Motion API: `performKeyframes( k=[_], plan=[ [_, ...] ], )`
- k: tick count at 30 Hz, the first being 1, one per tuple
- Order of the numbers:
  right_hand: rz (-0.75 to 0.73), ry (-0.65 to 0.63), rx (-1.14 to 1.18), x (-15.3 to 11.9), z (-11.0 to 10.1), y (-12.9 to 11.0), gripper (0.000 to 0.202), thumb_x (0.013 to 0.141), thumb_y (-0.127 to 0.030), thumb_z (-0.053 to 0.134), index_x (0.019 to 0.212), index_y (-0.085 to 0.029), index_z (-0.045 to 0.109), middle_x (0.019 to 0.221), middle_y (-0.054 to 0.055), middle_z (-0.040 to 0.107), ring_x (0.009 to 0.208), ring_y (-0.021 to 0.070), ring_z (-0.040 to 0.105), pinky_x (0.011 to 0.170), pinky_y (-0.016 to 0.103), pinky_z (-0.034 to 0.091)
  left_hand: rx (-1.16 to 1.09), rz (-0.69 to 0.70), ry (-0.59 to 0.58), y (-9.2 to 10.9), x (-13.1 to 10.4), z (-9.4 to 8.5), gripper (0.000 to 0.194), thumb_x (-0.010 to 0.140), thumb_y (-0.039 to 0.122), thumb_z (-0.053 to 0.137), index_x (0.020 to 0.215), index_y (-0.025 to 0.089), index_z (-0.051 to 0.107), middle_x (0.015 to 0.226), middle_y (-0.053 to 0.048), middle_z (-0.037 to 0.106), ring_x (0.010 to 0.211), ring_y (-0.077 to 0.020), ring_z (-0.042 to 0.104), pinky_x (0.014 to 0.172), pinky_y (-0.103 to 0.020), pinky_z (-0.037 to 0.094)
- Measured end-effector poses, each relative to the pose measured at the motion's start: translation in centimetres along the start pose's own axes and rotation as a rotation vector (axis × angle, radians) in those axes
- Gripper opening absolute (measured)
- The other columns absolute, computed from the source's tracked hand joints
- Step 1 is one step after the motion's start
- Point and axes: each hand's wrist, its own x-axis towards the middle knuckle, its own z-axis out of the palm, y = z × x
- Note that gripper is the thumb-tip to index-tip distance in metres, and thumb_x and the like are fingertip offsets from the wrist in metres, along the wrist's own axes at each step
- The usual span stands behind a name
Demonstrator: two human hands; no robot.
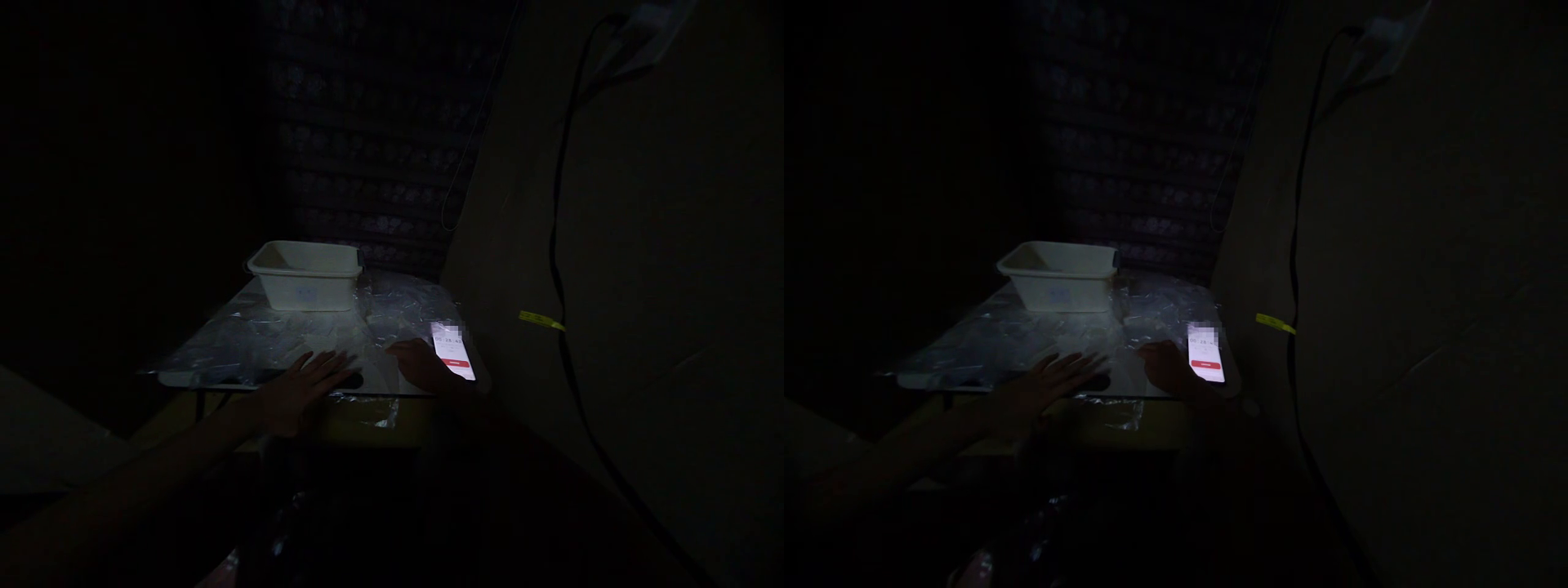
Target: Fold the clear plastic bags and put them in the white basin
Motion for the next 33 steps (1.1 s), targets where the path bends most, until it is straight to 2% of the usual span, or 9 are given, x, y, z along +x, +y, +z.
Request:
performKeyframes(
  k=[5,12,16,21,24,26,28,31,33],
  plan=[
    [-0.062,-0.005,0.029,-0.7,1.0,0.1,0.040,0.065,-0.007,0.034,0.101,-0.013,0.049,0.103,0.007,0.052,0.092,0.0134,0.047,0.077,0.028,0.035,0.180,-0.086,0.099,-0.4,-0.5,2.4,0.060,0.070,0.003,0.033,0.121,0.029,0.015,0.130,-0.004,0.016,0.117,-0.0209,0.010,0.091,-0.043,0.009],
    [-0.008,-0.062,0.098,-0.6,1.6,0.0,0.043,0.061,-0.005,0.033,0.098,-0.015,0.052,0.106,0.006,0.051,0.097,0.0137,0.045,0.080,0.030,0.033,0.131,-0.108,0.148,-0.3,0.5,3.3,0.054,0.072,0.011,0.033,0.122,0.021,0.015,0.126,-0.007,0.026,0.116,-0.0190,0.017,0.091,-0.041,0.012],
    [-0.012,-0.091,0.099,-1.7,0.9,-0.5,0.054,0.057,-0.009,0.038,0.111,-0.012,0.040,0.117,0.009,0.040,0.108,0.0160,0.033,0.088,0.034,0.024,0.057,-0.030,0.134,0.0,1.0,3.2,0.045,0.073,0.008,0.031,0.116,0.023,0.030,0.124,-0.005,0.031,0.113,-0.0161,0.025,0.091,-0.039,0.015],
    [-0.061,-0.190,0.125,-3.6,-0.4,-1.5,0.059,0.062,-0.016,0.039,0.119,-0.011,0.027,0.124,0.010,0.029,0.114,0.0161,0.022,0.093,0.037,0.012,-0.066,-0.043,0.227,0.6,0.8,1.9,0.035,0.075,0.016,0.030,0.108,0.019,0.042,0.113,-0.005,0.045,0.103,-0.0155,0.038,0.087,-0.035,0.026],
    [-0.067,-0.189,0.130,-4.3,-0.5,-2.2,0.062,0.063,-0.024,0.044,0.120,-0.012,0.024,0.124,0.010,0.027,0.115,0.0175,0.020,0.093,0.038,0.009,-0.126,-0.064,0.263,1.2,0.4,0.9,0.033,0.075,0.016,0.029,0.104,0.016,0.045,0.105,-0.006,0.051,0.095,-0.0159,0.044,0.082,-0.033,0.033],
    [-0.073,-0.156,0.138,-4.4,-0.1,-2.6,0.060,0.064,-0.026,0.046,0.119,-0.012,0.026,0.123,0.010,0.030,0.114,0.0180,0.022,0.093,0.038,0.012,-0.154,-0.068,0.266,1.7,0.3,0.4,0.033,0.074,0.015,0.029,0.103,0.016,0.046,0.103,-0.006,0.053,0.093,-0.0162,0.045,0.079,-0.033,0.035],
    [-0.058,-0.094,0.164,-4.2,0.5,-2.8,0.048,0.068,-0.024,0.043,0.114,-0.013,0.036,0.118,0.009,0.039,0.110,0.0166,0.030,0.091,0.036,0.018,-0.173,-0.029,0.255,2.0,0.2,0.2,0.033,0.074,0.017,0.030,0.103,0.017,0.046,0.104,-0.006,0.052,0.094,-0.0161,0.045,0.080,-0.033,0.035],
    [-0.016,0.013,0.258,-3.4,1.1,-2.9,0.028,0.073,-0.019,0.037,0.097,-0.016,0.052,0.101,0.006,0.054,0.097,0.0133,0.044,0.085,0.031,0.029,-0.199,0.021,0.232,2.1,0.2,0.3,0.033,0.074,0.023,0.035,0.106,0.017,0.043,0.108,-0.006,0.049,0.097,-0.0166,0.042,0.082,-0.034,0.034],
    [0.018,0.066,0.334,-3.0,1.2,-2.9,0.024,0.073,-0.019,0.037,0.087,-0.016,0.057,0.093,0.006,0.058,0.090,0.0130,0.050,0.079,0.029,0.035,-0.214,-0.019,0.239,1.9,0.3,0.7,0.039,0.072,0.025,0.039,0.110,0.015,0.039,0.111,-0.008,0.046,0.100,-0.0178,0.041,0.082,-0.034,0.033]
  ],
)
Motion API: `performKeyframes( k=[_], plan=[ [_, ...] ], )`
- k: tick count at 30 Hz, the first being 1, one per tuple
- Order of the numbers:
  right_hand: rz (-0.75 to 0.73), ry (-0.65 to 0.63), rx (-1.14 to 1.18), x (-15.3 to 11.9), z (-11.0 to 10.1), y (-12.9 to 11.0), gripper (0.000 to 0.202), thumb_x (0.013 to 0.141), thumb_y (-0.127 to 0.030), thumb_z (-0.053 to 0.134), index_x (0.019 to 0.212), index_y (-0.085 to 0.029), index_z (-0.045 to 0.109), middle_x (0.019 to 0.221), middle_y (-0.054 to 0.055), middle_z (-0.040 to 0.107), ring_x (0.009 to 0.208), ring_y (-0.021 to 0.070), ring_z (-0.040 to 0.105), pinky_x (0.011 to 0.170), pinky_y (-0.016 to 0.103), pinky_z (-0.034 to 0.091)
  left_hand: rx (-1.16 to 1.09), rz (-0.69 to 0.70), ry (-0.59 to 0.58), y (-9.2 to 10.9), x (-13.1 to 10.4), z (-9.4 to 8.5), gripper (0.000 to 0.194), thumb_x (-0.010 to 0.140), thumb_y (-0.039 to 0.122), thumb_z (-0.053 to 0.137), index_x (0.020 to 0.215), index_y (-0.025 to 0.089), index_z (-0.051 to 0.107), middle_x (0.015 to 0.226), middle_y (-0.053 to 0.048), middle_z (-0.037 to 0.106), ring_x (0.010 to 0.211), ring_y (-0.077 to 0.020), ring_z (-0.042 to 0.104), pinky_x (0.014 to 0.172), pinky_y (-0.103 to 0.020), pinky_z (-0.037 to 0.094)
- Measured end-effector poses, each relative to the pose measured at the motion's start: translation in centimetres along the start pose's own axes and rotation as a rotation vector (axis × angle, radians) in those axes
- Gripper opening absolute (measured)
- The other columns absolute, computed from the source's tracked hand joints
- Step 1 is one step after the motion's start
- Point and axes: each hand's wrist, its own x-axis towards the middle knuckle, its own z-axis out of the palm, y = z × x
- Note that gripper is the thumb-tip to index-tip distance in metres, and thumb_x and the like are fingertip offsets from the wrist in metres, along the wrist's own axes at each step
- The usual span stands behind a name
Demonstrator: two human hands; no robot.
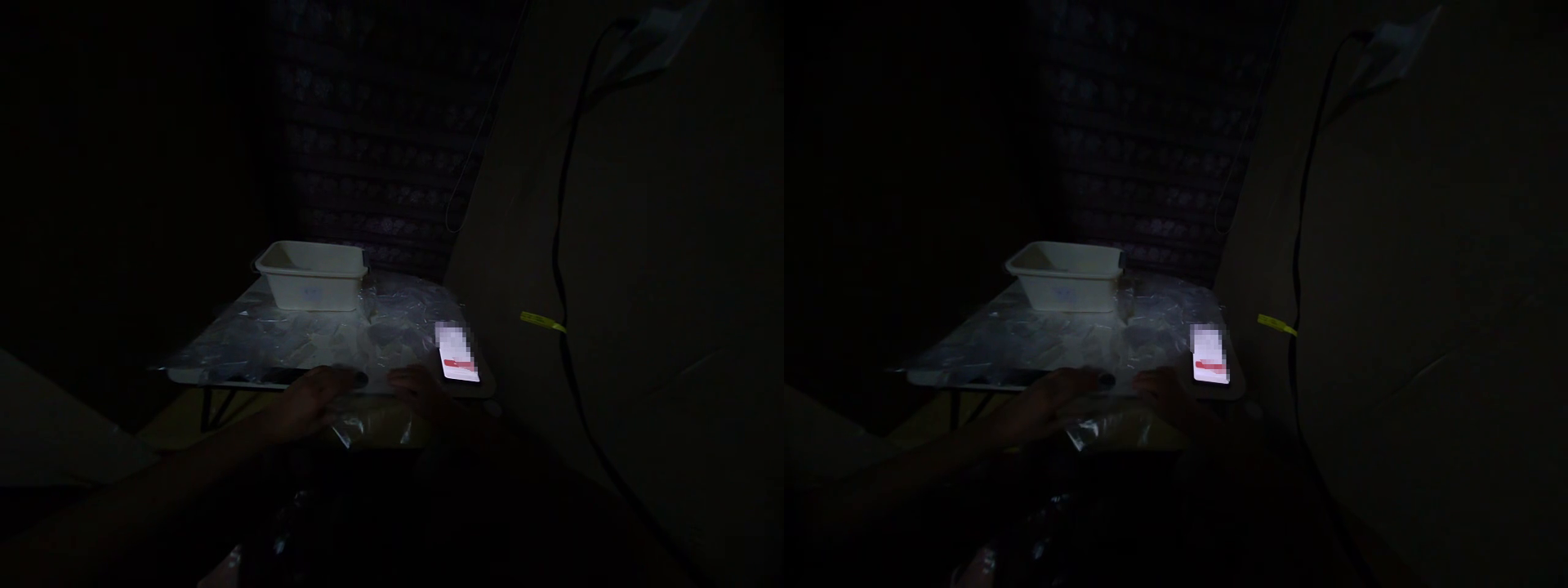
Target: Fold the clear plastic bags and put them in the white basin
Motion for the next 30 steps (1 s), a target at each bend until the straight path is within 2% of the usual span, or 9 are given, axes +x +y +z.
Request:
performKeyframes(
  k=[2,5,8,13,20,24,27,30],
  plan=[
    [0.049,0.040,0.066,0.2,-0.1,0.0,0.022,0.072,-0.020,0.039,0.082,-0.016,0.058,0.089,0.006,0.060,0.085,0.0134,0.052,0.075,0.028,0.038,-0.001,-0.079,0.036,-0.5,0.0,0.5,0.041,0.072,0.023,0.040,0.112,0.015,0.037,0.112,-0.009,0.045,0.099,-0.0184,0.041,0.081,-0.035,0.034],
    [0.149,0.083,0.151,0.2,-0.3,0.0,0.021,0.070,-0.020,0.041,0.082,-0.018,0.059,0.088,0.005,0.060,0.082,0.0135,0.054,0.072,0.028,0.041,-0.017,-0.160,0.095,-1.3,-0.1,1.3,0.033,0.073,0.017,0.037,0.105,0.016,0.045,0.104,-0.008,0.051,0.091,-0.0168,0.046,0.078,-0.033,0.037],
    [0.231,0.091,0.214,0.1,-0.4,0.1,0.021,0.067,-0.019,0.044,0.082,-0.017,0.059,0.087,0.004,0.060,0.081,0.0139,0.054,0.072,0.029,0.042,-0.089,-0.176,0.124,-1.9,-0.2,1.8,0.027,0.074,0.019,0.035,0.094,0.017,0.053,0.096,-0.006,0.056,0.086,-0.0152,0.050,0.074,-0.030,0.040],
    [0.352,0.070,0.311,0.3,-0.5,0.0,0.020,0.067,-0.019,0.043,0.076,-0.014,0.060,0.080,0.005,0.062,0.076,0.0148,0.056,0.070,0.029,0.042,-0.308,-0.229,0.124,-2.1,0.0,2.0,0.028,0.075,0.023,0.033,0.092,0.018,0.055,0.098,-0.005,0.056,0.086,-0.0129,0.051,0.075,-0.025,0.040],
    [0.343,0.115,0.337,0.5,-0.4,0.6,0.020,0.065,-0.017,0.044,0.078,-0.016,0.059,0.082,0.004,0.061,0.078,0.0151,0.055,0.069,0.030,0.042,-0.573,-0.478,0.188,-1.5,0.5,1.4,0.024,0.067,0.027,0.041,0.082,0.015,0.057,0.094,-0.004,0.058,0.083,-0.0150,0.054,0.073,-0.028,0.041],
    [0.382,0.145,0.361,0.7,0.1,1.3,0.020,0.062,-0.014,0.044,0.076,-0.016,0.058,0.078,0.004,0.061,0.073,0.0142,0.054,0.064,0.027,0.043,-0.700,-0.622,0.195,-1.2,0.6,1.2,0.017,0.063,0.027,0.046,0.070,0.016,0.057,0.070,-0.001,0.063,0.062,-0.0127,0.056,0.060,-0.025,0.044],
    [0.442,0.160,0.353,0.8,0.1,1.2,0.018,0.058,-0.013,0.045,0.071,-0.015,0.058,0.068,0.001,0.059,0.063,0.0122,0.053,0.055,0.023,0.042,-0.768,-0.678,0.206,-1.2,0.7,1.1,0.012,0.062,0.025,0.046,0.061,0.016,0.054,0.050,0.004,0.057,0.046,-0.0092,0.051,0.048,-0.020,0.041],
    [0.527,0.145,0.336,1.0,-0.2,0.8,0.008,0.057,-0.013,0.046,0.058,-0.014,0.054,0.052,-0.002,0.052,0.049,0.0084,0.048,0.044,0.018,0.038,-0.847,-0.713,0.211,-1.3,0.9,0.8,0.011,0.060,0.025,0.047,0.056,0.016,0.051,0.042,0.005,0.052,0.040,-0.0073,0.047,0.042,-0.018,0.037]
  ],
)
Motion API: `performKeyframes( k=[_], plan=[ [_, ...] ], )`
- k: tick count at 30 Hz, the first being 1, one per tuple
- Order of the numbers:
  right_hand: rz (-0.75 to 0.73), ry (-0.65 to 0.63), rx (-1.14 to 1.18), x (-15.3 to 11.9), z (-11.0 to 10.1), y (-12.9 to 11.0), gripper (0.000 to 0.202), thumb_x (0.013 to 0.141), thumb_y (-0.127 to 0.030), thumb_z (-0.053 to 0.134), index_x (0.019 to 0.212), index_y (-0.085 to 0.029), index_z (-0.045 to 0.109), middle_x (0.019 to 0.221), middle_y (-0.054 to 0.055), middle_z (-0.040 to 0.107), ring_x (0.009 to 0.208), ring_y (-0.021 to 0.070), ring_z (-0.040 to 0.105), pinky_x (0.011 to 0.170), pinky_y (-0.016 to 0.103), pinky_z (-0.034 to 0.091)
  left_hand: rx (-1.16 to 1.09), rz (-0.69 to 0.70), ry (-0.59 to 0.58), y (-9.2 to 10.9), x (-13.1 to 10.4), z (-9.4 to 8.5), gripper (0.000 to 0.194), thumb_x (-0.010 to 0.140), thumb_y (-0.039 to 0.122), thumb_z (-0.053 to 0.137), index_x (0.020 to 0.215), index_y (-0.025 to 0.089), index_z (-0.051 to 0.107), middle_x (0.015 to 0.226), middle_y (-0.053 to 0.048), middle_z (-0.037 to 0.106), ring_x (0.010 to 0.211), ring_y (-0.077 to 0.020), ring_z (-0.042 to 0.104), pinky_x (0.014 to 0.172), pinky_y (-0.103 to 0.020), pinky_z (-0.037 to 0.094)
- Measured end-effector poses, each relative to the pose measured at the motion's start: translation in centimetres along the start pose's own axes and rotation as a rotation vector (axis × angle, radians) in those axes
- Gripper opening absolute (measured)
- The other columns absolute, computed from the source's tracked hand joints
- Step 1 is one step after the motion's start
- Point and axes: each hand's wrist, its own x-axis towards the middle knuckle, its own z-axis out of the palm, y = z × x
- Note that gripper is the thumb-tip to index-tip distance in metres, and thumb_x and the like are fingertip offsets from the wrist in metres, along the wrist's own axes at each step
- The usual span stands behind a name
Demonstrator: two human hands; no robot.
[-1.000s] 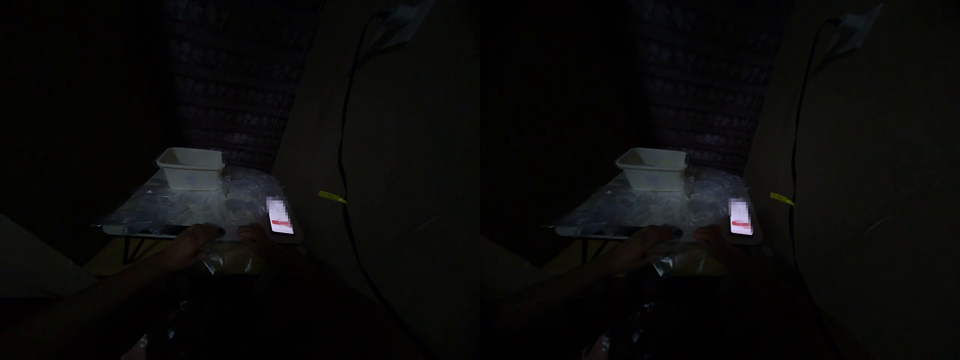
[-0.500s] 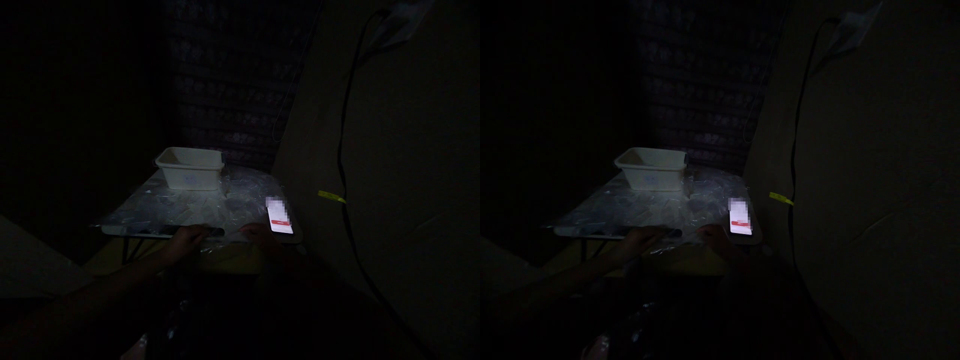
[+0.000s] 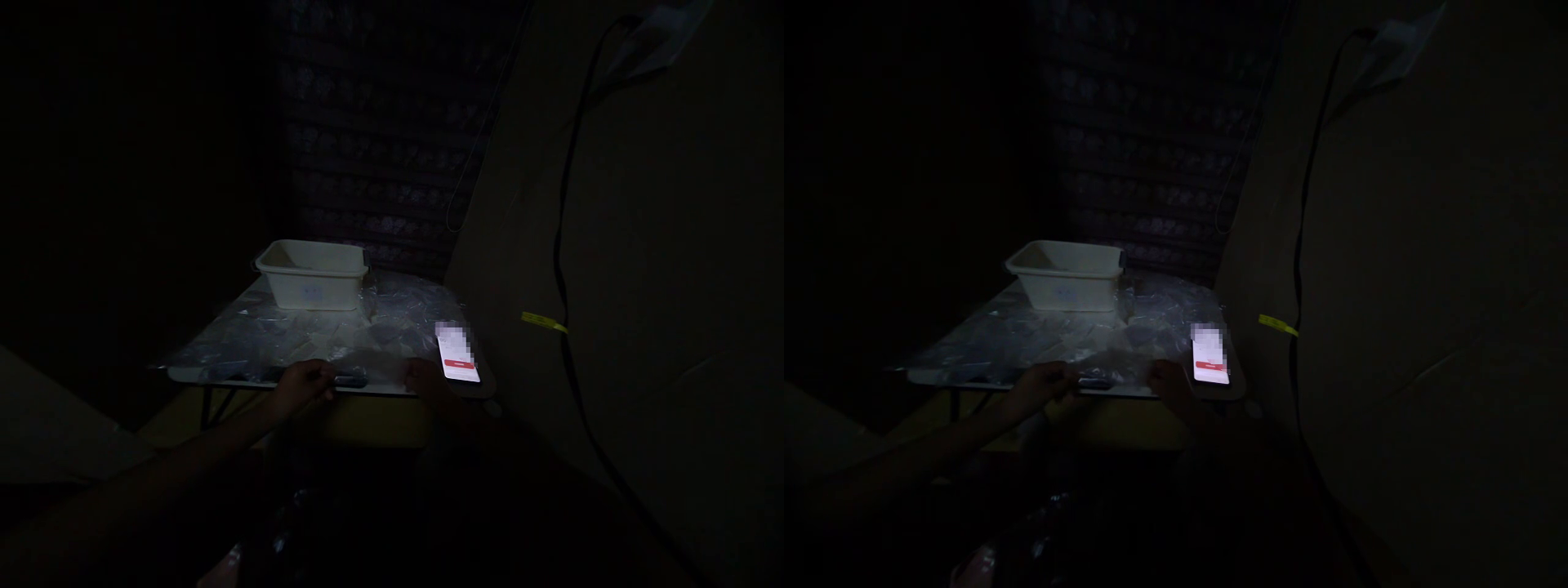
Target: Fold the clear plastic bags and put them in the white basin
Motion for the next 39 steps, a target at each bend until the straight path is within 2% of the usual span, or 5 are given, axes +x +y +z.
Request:
performKeyframes(
  k=[9,22,29,33,39],
  plan=[
    [0.137,0.026,0.222,1.0,0.9,-0.4,0.003,0.056,-0.016,0.047,0.058,-0.015,0.047,0.047,-0.005,0.047,0.035,0.0040,0.040,0.033,0.015,0.032,-0.200,-0.235,0.067,1.1,0.5,0.4,0.012,0.061,0.024,0.048,0.065,0.014,0.044,0.042,0.006,0.050,0.039,-0.0088,0.051,0.037,-0.018,0.039],
    [0.252,0.046,0.266,1.4,1.2,-0.6,0.042,0.051,-0.009,0.050,0.091,-0.017,0.043,0.054,-0.007,0.046,0.034,0.0040,0.040,0.030,0.015,0.031,-0.296,-0.299,0.119,0.6,1.1,0.3,0.022,0.057,0.012,0.050,0.074,0.017,0.037,0.048,0.008,0.049,0.039,-0.0103,0.053,0.039,-0.022,0.042],
    [0.152,0.114,0.175,1.5,1.4,0.2,0.057,0.051,-0.010,0.050,0.105,-0.017,0.034,0.067,-0.003,0.047,0.051,0.0069,0.046,0.042,0.018,0.037,-0.074,-0.132,0.205,-0.8,1.9,-0.4,0.026,0.049,0.015,0.055,0.071,0.017,0.042,0.052,0.006,0.049,0.048,-0.0109,0.052,0.044,-0.022,0.041],
    [0.078,0.177,-0.050,1.1,1.1,-0.2,0.055,0.051,-0.013,0.050,0.104,-0.017,0.036,0.084,0.003,0.049,0.062,0.0105,0.049,0.051,0.022,0.040,0.359,0.100,0.202,-0.6,1.3,-0.7,0.016,0.061,0.022,0.047,0.076,0.015,0.048,0.068,-0.001,0.054,0.060,-0.0127,0.053,0.055,-0.024,0.042],
    [-0.154,0.156,-0.503,-0.1,0.2,-1.9,0.011,0.061,-0.018,0.043,0.066,-0.017,0.053,0.072,0.003,0.053,0.071,0.0135,0.048,0.063,0.024,0.036,0.764,0.555,-0.175,1.2,-0.7,1.3,0.023,0.073,0.018,0.033,0.084,0.015,0.053,0.085,-0.006,0.055,0.081,-0.0142,0.049,0.073,-0.026,0.039]
  ],
)
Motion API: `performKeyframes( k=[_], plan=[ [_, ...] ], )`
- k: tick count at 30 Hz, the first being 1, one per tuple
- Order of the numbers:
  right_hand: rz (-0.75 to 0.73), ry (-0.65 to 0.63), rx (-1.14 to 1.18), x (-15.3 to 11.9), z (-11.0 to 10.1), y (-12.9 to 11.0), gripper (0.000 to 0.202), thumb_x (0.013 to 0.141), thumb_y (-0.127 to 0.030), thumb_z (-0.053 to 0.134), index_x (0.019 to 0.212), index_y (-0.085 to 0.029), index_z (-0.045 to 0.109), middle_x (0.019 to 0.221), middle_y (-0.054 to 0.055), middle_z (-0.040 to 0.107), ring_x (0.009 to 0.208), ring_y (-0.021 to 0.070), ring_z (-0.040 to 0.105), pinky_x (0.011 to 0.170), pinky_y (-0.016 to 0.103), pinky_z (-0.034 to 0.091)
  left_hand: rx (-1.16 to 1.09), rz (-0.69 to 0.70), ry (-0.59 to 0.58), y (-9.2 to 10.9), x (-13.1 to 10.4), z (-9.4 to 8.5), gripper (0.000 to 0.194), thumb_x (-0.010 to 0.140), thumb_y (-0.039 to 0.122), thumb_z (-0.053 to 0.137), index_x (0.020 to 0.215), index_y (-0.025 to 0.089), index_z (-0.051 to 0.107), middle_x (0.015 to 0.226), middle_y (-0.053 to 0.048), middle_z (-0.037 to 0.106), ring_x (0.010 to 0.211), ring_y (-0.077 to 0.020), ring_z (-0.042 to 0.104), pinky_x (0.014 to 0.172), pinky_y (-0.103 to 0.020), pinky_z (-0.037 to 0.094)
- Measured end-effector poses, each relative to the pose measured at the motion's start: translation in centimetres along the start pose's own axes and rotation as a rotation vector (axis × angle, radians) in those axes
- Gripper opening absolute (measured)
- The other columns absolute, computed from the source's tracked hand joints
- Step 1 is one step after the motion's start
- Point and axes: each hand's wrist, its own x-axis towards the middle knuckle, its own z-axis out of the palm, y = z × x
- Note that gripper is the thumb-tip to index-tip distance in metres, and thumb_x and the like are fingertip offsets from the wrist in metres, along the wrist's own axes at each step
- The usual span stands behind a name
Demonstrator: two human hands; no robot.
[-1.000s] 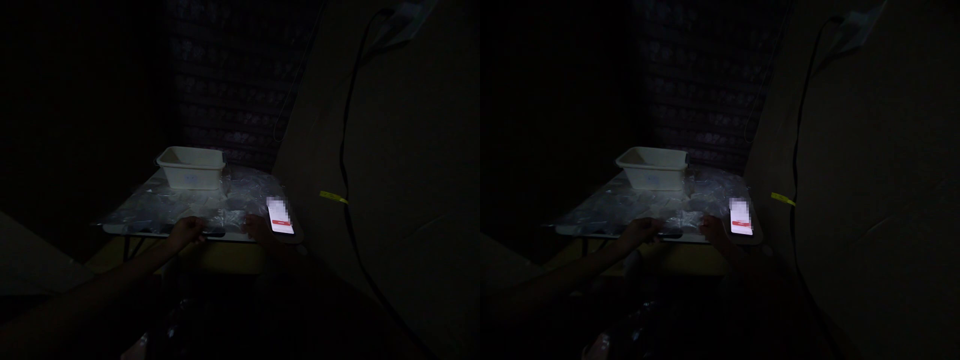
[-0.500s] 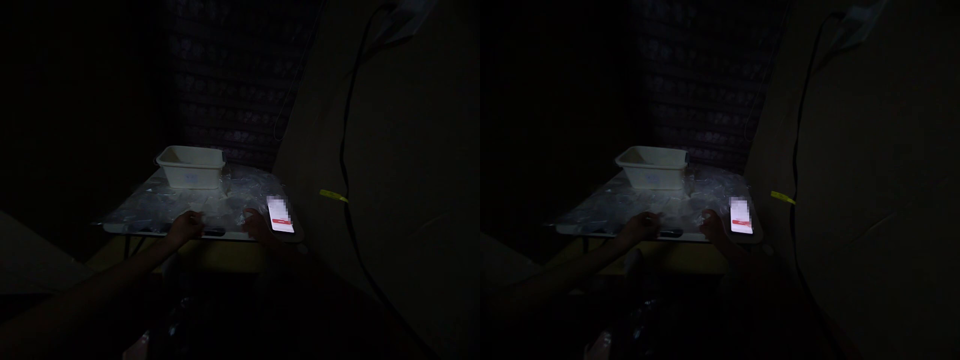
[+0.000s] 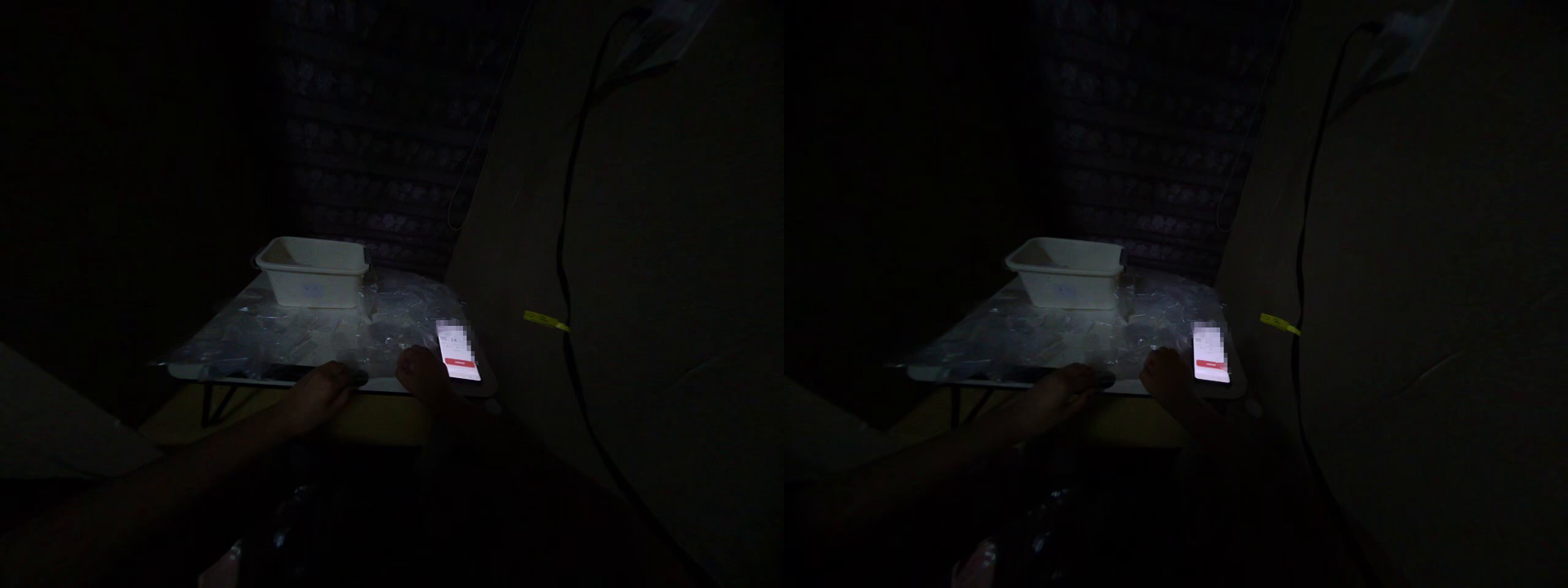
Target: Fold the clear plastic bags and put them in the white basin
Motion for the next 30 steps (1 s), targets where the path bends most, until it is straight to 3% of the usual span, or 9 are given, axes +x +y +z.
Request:
performKeyframes(
  k=[2,5,14,21,30],
  plan=[
    [-0.066,-0.092,-0.055,-0.3,-0.1,-0.1,0.014,0.064,-0.020,0.040,0.059,-0.017,0.053,0.063,0.002,0.053,0.063,0.0119,0.047,0.058,0.023,0.034,0.041,0.072,-0.016,0.7,0.0,0.5,0.026,0.074,0.018,0.033,0.094,0.014,0.050,0.099,-0.008,0.051,0.092,-0.0149,0.045,0.080,-0.026,0.035],
    [-0.175,-0.106,-0.101,-0.4,0.3,0.1,0.014,0.065,-0.020,0.041,0.059,-0.016,0.054,0.063,0.002,0.054,0.064,0.0117,0.046,0.059,0.022,0.032,0.117,0.102,-0.031,0.9,0.0,1.2,0.030,0.075,0.020,0.033,0.101,0.012,0.046,0.107,-0.009,0.047,0.100,-0.0165,0.040,0.085,-0.028,0.031],
    [-0.362,-0.112,-0.081,0.1,1.3,1.0,0.013,0.064,-0.014,0.042,0.066,-0.014,0.055,0.071,0.003,0.054,0.071,0.0124,0.044,0.064,0.023,0.031,0.280,0.000,-0.007,0.1,-0.3,1.0,0.033,0.079,0.029,0.026,0.106,0.020,0.041,0.111,-0.006,0.044,0.105,-0.0193,0.034,0.081,-0.035,0.030],
    [-0.343,-0.119,-0.131,0.0,1.1,0.5,0.017,0.064,-0.016,0.043,0.074,-0.016,0.057,0.075,0.003,0.053,0.076,0.0145,0.041,0.066,0.026,0.030,0.400,-0.112,0.044,-0.6,-0.1,0.8,0.036,0.077,0.034,0.026,0.105,0.018,0.043,0.118,-0.009,0.036,0.107,-0.0244,0.029,0.081,-0.039,0.026],
    [-0.194,-0.149,-0.299,1.2,0.4,-0.2,0.026,0.068,-0.018,0.037,0.086,-0.018,0.056,0.081,0.006,0.054,0.079,0.0181,0.044,0.067,0.029,0.032,0.481,-0.195,0.060,-2.1,1.7,0.4,0.044,0.073,0.030,0.034,0.114,0.014,0.033,0.118,-0.013,0.035,0.107,-0.0274,0.027,0.080,-0.041,0.025]
  ],
)
